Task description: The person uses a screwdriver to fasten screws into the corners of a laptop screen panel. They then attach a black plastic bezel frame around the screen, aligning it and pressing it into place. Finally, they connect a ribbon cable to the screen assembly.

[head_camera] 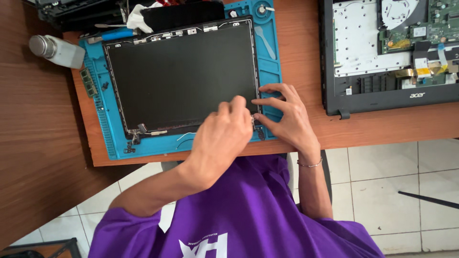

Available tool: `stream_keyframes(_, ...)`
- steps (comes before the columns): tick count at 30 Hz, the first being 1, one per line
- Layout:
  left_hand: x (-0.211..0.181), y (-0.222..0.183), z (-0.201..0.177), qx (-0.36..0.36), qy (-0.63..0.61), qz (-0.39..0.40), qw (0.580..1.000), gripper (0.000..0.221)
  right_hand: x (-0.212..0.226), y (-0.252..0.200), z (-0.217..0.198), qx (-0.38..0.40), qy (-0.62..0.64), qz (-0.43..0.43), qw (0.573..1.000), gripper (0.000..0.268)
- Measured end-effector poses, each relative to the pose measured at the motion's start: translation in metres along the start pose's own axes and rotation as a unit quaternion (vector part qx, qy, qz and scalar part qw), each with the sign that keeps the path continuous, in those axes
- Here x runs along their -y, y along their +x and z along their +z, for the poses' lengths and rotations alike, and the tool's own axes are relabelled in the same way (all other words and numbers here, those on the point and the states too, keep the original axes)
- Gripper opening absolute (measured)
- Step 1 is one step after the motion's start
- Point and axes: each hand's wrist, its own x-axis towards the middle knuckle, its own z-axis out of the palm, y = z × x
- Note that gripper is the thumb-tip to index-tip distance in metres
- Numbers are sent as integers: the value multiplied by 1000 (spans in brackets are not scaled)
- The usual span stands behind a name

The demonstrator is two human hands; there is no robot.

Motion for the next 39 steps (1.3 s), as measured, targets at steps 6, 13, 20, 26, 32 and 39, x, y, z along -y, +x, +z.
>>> stream_keyframes(6,-2,9,-8,-134,-38,133,981,11,-8,-2,3,-12,-3,-24,1000,38)
stream_keyframes(13,-5,3,-4,1,13,20,1000,9,-4,-2,-1,-1,11,-7,1000,32)
stream_keyframes(20,-2,3,-7,-91,-12,87,992,14,-6,-1,3,-7,-6,1,1000,31)
stream_keyframes(26,-5,0,-5,-20,63,7,998,12,1,-1,-1,-4,9,5,1000,30)
stream_keyframes(32,3,4,8,-78,-18,88,993,9,-1,-1,2,-11,2,-1,1000,29)
stream_keyframes(39,-5,2,3,-99,31,56,993,11,-3,-2,3,-23,-4,-19,1000,27)
